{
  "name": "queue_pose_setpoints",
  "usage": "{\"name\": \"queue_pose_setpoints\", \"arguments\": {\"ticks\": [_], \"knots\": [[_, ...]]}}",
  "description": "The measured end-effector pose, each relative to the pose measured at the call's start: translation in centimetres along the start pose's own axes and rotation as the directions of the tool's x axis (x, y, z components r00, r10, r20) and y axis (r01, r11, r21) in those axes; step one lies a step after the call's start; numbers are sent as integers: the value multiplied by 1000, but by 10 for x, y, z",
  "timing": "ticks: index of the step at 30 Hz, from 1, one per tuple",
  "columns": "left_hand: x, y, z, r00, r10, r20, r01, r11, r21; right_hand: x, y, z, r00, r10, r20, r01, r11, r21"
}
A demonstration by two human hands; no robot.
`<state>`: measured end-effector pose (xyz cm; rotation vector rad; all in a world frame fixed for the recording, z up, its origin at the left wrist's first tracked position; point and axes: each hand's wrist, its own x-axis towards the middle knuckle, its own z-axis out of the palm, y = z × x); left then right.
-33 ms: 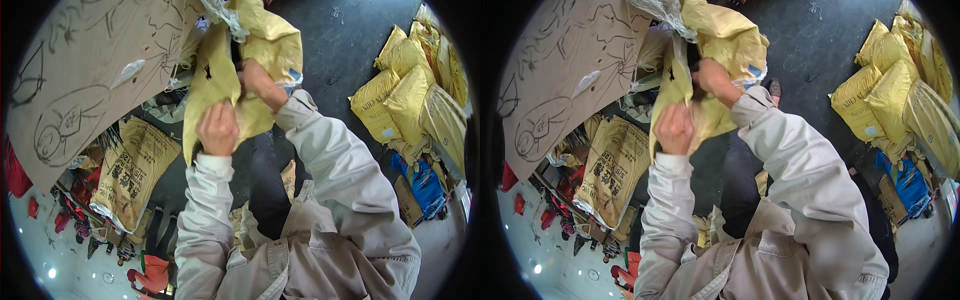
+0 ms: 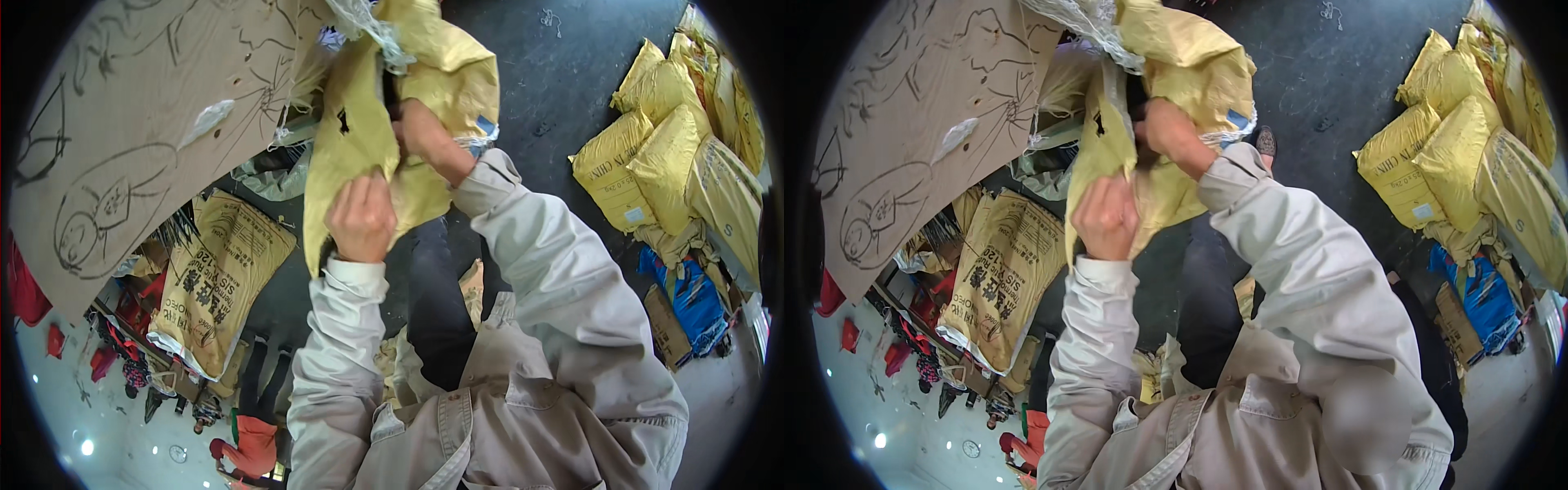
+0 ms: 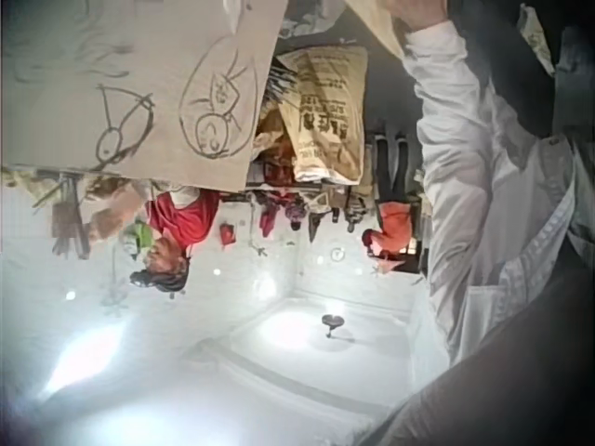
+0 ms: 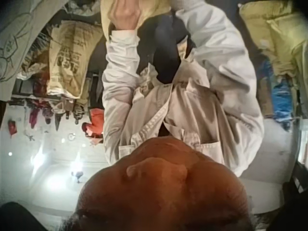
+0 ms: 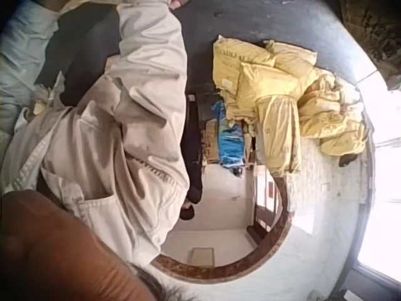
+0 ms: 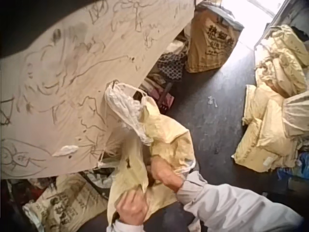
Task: Filling large yellow sacks with dark material and tying them shut with string.
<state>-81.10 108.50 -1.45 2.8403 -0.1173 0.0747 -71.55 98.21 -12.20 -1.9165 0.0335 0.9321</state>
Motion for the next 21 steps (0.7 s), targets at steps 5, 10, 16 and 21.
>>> {"name": "queue_pose_setpoints", "arguments": {"ticks": [5, 10, 16, 21], "knots": [[-28, 56, -12, 998, 0, 56, 9, 986, -166, -77, 31, -33, 990, 95, 107, -109, 984, 141], [-53, 103, -18, 981, 20, 195, 63, 911, -408, -147, 98, -34, 986, 16, -169, 62, 895, 442], [-42, 102, -4, 889, -272, 367, 455, 454, -766, -174, 154, -34, 961, 115, -251, 71, 777, 626], [-17, 97, 37, 729, -454, 512, 667, 640, -382, -179, 179, -38, 964, 145, -225, 67, 685, 726]]}}
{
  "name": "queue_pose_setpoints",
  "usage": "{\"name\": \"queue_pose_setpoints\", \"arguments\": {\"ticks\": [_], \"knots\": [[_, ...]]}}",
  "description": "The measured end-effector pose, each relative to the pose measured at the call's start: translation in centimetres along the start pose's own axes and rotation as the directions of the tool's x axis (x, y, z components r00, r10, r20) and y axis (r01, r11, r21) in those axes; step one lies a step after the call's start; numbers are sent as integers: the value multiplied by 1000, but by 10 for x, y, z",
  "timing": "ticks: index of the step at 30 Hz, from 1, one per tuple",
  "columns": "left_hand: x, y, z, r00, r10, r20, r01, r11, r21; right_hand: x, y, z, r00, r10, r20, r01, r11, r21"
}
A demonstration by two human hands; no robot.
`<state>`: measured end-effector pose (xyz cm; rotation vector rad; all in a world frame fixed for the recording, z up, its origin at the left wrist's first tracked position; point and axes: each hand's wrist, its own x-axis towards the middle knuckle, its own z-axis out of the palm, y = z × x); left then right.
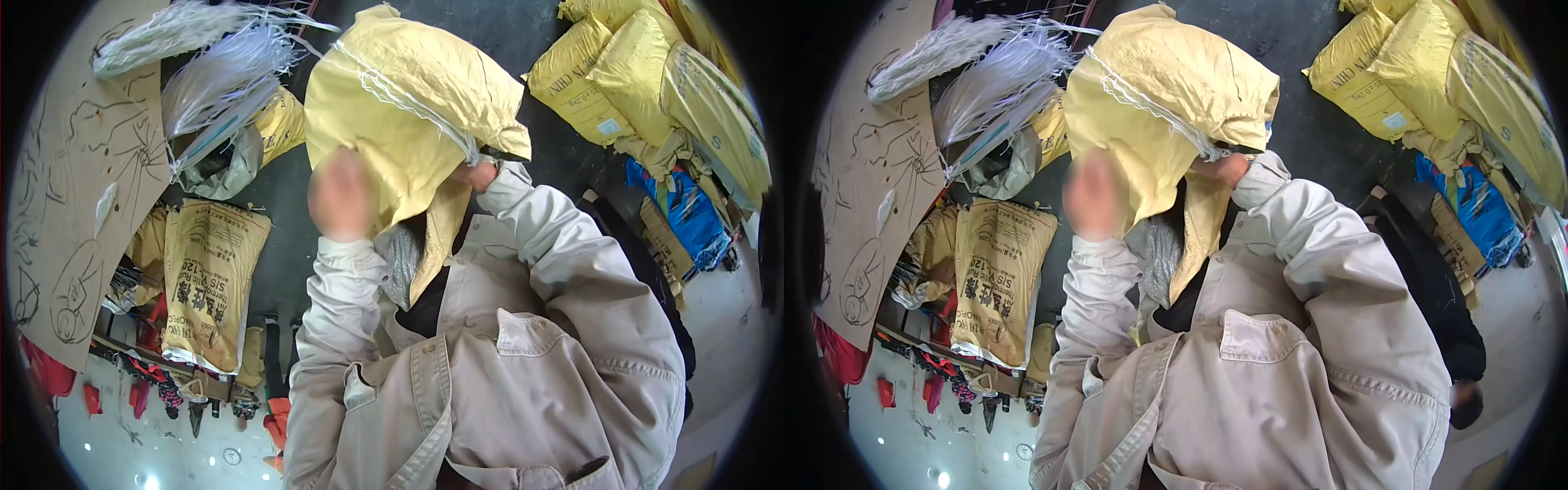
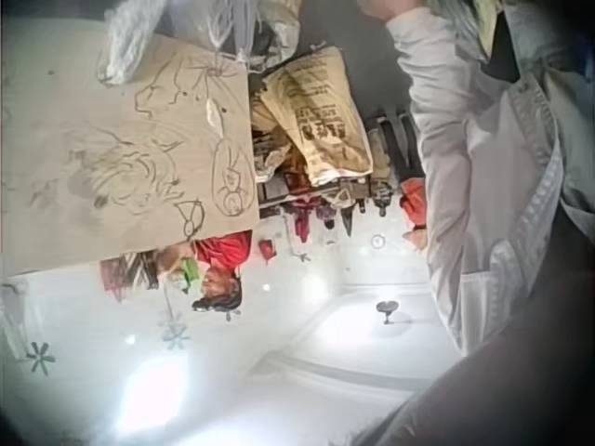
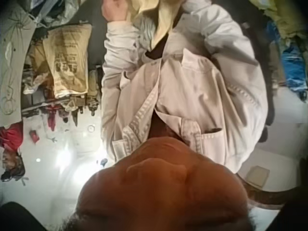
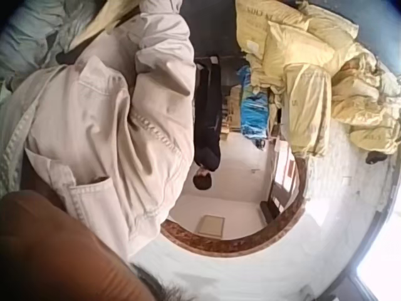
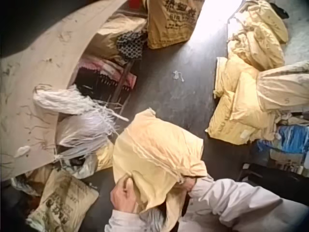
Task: Filling large yellow sacks with dark material and tying them shut with string.
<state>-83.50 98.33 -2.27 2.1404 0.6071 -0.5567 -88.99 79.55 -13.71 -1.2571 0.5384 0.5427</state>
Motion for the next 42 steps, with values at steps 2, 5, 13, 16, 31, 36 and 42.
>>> {"name": "queue_pose_setpoints", "arguments": {"ticks": [2, 5, 13, 16, 31, 36, 42], "knots": [[0, -2, 8, 997, -43, 58, 36, 993, 113, 0, 4, -5, 1000, 10, 0, -10, 998, 55], [-6, -3, 17, 993, 46, -109, -55, 996, -72, 2, 6, -10, 1000, 12, 0, -12, 990, 139], [17, -30, 16, 989, 141, -34, -139, 989, 57, 17, -45, 26, 981, 155, 113, -39, 739, -672], [19, -24, 0, 958, 268, 102, -263, 963, -62, 14, -36, 25, 987, 144, 70, -81, 824, -560], [77, -51, -10, 724, -58, 687, 349, 891, -292, 17, -113, 42, 959, 192, 207, 49, 608, -792], [82, -34, -1, 626, -158, 764, 488, 843, -226, 27, -79, 9, 833, -458, 311, 551, 638, -538], [75, -41, 1, 577, -170, 799, 651, 686, -324, 35, -70, 5, 842, -444, 307, 538, 639, -550]]}}
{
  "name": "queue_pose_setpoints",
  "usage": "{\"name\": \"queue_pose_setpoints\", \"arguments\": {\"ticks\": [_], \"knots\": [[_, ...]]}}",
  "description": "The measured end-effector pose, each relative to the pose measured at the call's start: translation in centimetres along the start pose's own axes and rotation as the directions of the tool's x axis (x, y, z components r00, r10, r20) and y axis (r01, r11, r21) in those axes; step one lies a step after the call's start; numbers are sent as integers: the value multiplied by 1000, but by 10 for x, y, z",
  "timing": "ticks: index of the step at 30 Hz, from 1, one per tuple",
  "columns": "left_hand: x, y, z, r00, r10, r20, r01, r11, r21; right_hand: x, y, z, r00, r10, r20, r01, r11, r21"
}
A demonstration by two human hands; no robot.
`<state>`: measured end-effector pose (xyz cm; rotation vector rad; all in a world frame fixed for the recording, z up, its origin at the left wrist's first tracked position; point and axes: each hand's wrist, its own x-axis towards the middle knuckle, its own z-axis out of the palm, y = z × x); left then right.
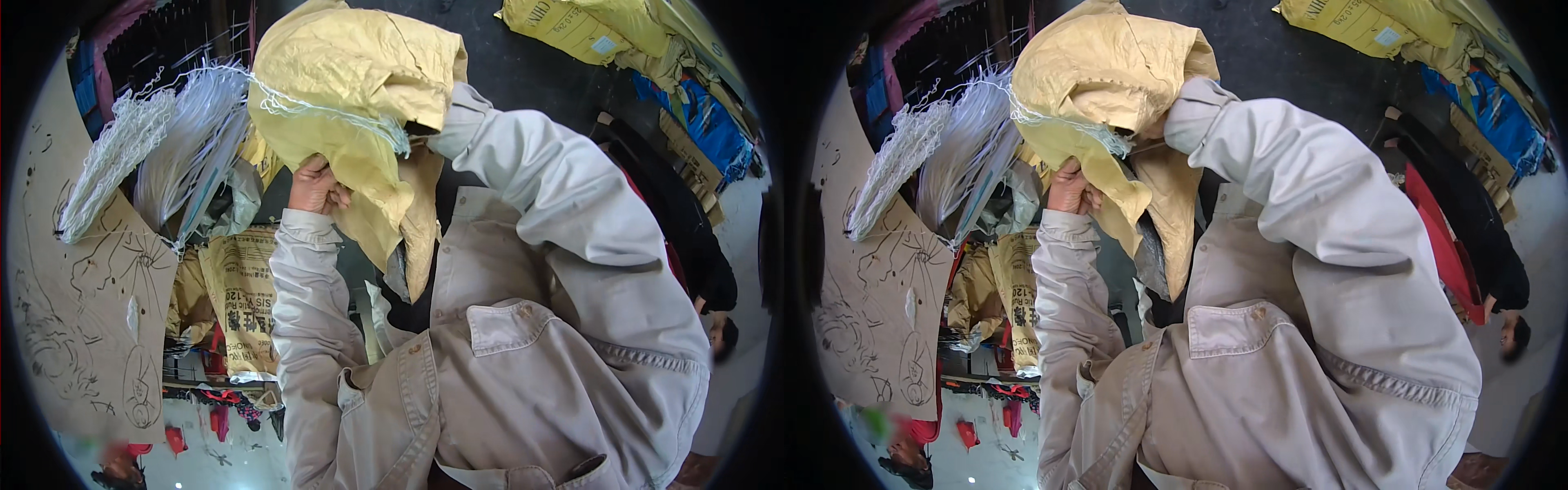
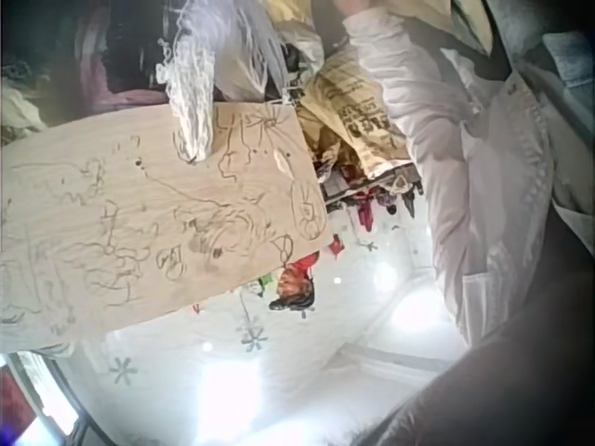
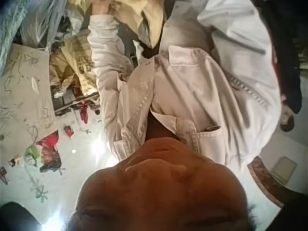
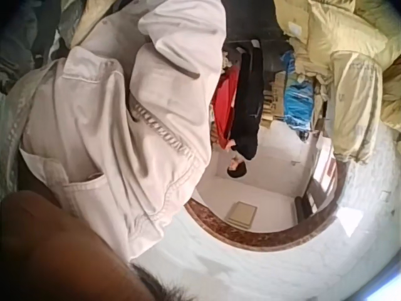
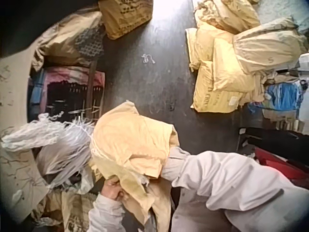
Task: Filling large yellow sacks with dark material and tying them shut with string.
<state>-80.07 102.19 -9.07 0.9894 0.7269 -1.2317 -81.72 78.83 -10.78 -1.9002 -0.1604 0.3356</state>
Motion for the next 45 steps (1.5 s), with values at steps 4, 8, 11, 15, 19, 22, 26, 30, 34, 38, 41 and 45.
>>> {"name": "queue_pose_setpoints", "arguments": {"ticks": [4, 8, 11, 15, 19, 22, 26, 30, 34, 38, 41, 45], "knots": [[9, -7, 3, 999, 49, -8, -50, 998, -34, -2, 5, -3, 1000, -2, 12, 3, 1000, -8], [9, -10, 10, 988, 105, -114, -113, 991, -64, -2, 7, -1, 1000, -15, 23, 15, 1000, -15], [4, -10, 23, 949, 178, -260, -217, 968, -128, -4, 9, -5, 999, -26, 23, 26, 999, -22], [-8, -10, 44, 882, 241, -405, -337, 923, -185, 3, 1, -20, 999, -42, 16, 42, 998, -35], [-26, -15, 52, 710, 378, -595, -498, 866, -45, -3, -86, -76, 876, 466, 123, -425, 867, -260], [-41, -12, 62, 632, 406, -660, -545, 838, -6, -45, -100, -89, 798, 598, 73, -558, 779, -286], [-59, -12, 63, 549, 450, -704, -543, 833, 109, -77, -107, -88, 753, 655, 65, -572, 700, -427], [-83, -20, 47, 409, 657, -633, -556, 730, 398, -76, -142, -95, 796, 599, 90, -535, 765, -359], [-106, -19, 74, 446, 758, -476, -601, 647, 469, -69, -174, -100, 819, 525, 234, -452, 840, -300], [-110, -24, 76, 557, 763, -327, -721, 640, 266, -50, -186, -78, 881, 378, 287, -320, 919, -229], [-103, -30, 65, 637, 723, -267, -742, 669, 42, -39, -192, -71, 899, 344, 271, -216, 887, -409], [-84, -34, 54, 779, 610, -143, -626, 756, -192, -30, -208, -56, 852, 389, 351, -289, 908, -303]]}}
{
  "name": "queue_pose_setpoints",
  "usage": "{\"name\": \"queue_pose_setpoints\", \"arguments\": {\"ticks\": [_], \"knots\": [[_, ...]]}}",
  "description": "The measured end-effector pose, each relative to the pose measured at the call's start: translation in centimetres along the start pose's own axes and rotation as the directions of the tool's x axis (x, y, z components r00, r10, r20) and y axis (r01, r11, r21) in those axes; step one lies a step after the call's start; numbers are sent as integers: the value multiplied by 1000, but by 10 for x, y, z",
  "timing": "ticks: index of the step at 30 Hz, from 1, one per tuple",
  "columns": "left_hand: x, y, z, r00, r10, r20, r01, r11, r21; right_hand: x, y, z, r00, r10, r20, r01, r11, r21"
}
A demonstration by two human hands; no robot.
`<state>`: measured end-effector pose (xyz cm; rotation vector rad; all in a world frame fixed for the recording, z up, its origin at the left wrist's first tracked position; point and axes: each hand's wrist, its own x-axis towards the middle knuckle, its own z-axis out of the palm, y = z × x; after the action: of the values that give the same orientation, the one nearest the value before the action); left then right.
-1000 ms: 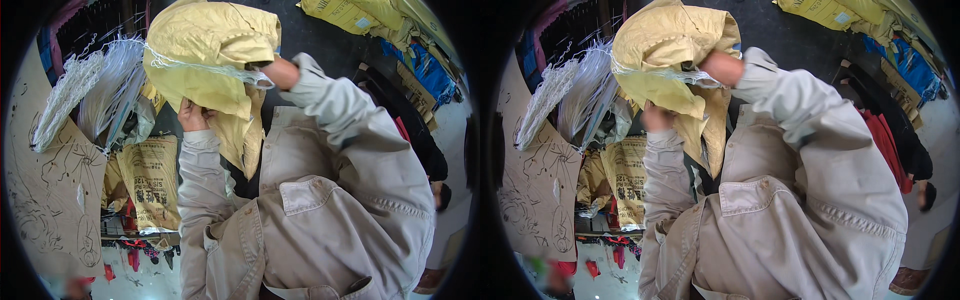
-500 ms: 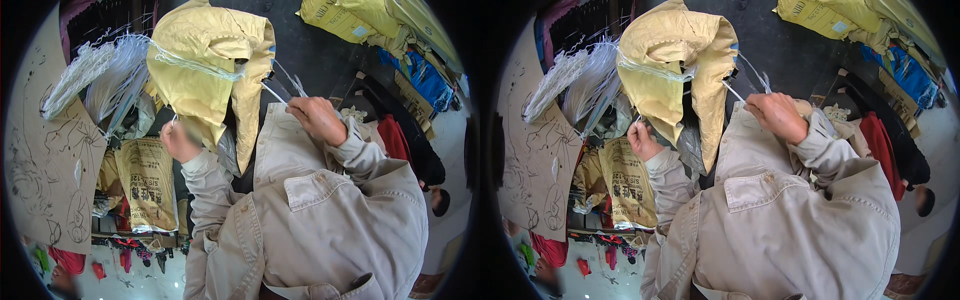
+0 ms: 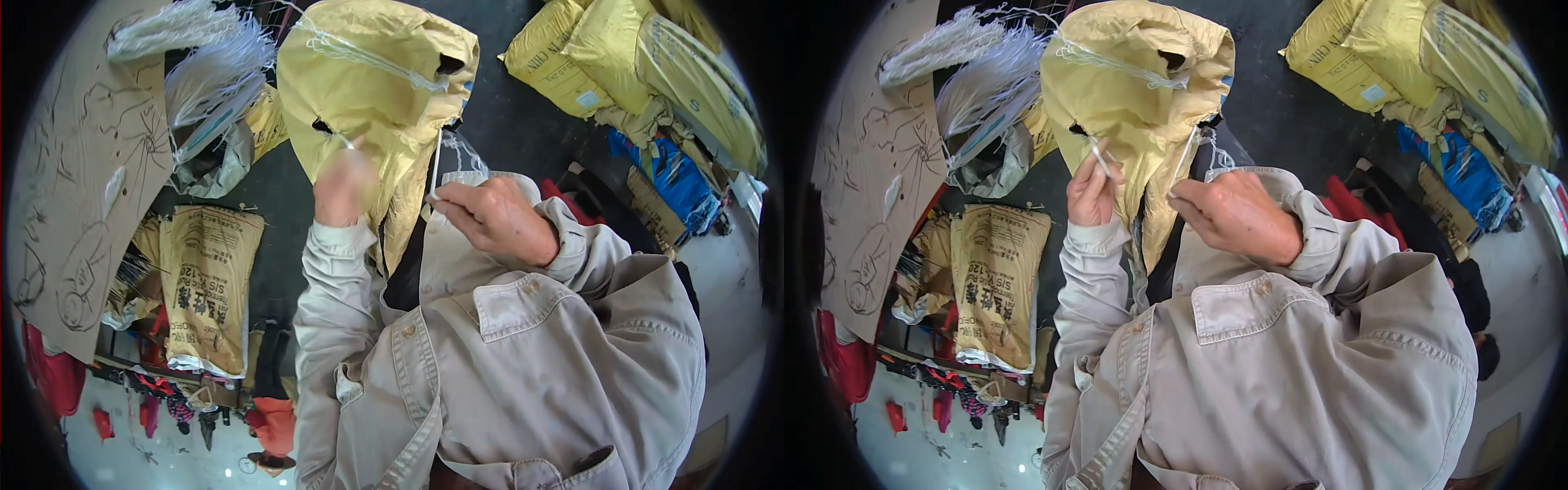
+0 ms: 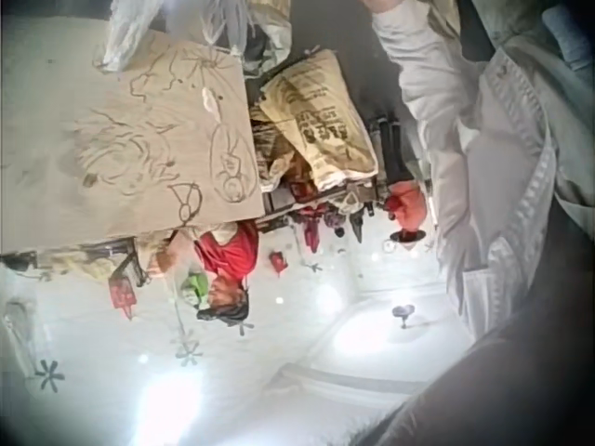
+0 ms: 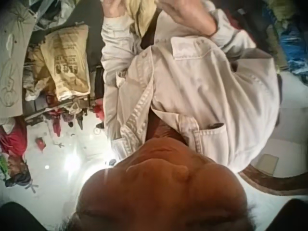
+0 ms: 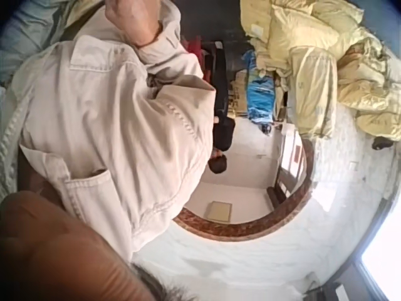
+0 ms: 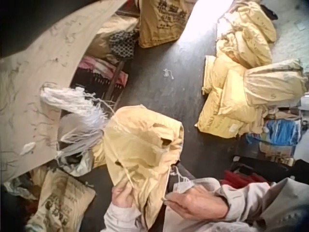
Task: Filling large yellow sacks with dark material and tying them shut with string.
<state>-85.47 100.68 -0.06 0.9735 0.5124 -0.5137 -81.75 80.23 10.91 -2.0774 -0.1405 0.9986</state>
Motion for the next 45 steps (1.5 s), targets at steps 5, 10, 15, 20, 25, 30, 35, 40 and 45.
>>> {"name": "queue_pose_setpoints", "arguments": {"ticks": [5, 10, 15, 20, 25, 30, 35, 40, 45], "knots": [[21, -20, 23, 987, -113, 117, 110, 993, 36, 57, -17, -10, 954, -278, 110, 285, 956, -65], [28, -41, 18, 937, -303, 172, 311, 950, -22, 171, -56, -17, 695, -93, 713, 390, 881, -266], [12, -54, 59, 972, -132, -192, 90, 973, -213, 168, -55, -27, 817, -411, 406, 575, 635, -516], [-7, -58, 70, 889, -38, -457, -110, 950, -292, 162, -35, -34, 519, -853, 60, 528, 264, -807], [-15, -47, 73, 828, -80, -555, -97, 955, -281, 84, -16, 7, 979, -202, 22, 195, 902, -385], [-21, -59, 79, 792, -72, -606, -208, 902, -379, 73, 17, 44, 992, 33, -120, -67, 954, -292], [-24, -55, 82, 765, -118, -633, -203, 888, -412, 87, 52, 50, 940, 170, 295, -313, 773, 551], [-28, -54, 83, 743, -93, -663, -233, 892, -387, 84, 48, 58, 943, 210, 258, -332, 650, 684], [-43, -44, 88, 714, -253, -652, -82, 896, -437, 91, 64, 52, 905, 297, 306, -340, 71, 938]]}}
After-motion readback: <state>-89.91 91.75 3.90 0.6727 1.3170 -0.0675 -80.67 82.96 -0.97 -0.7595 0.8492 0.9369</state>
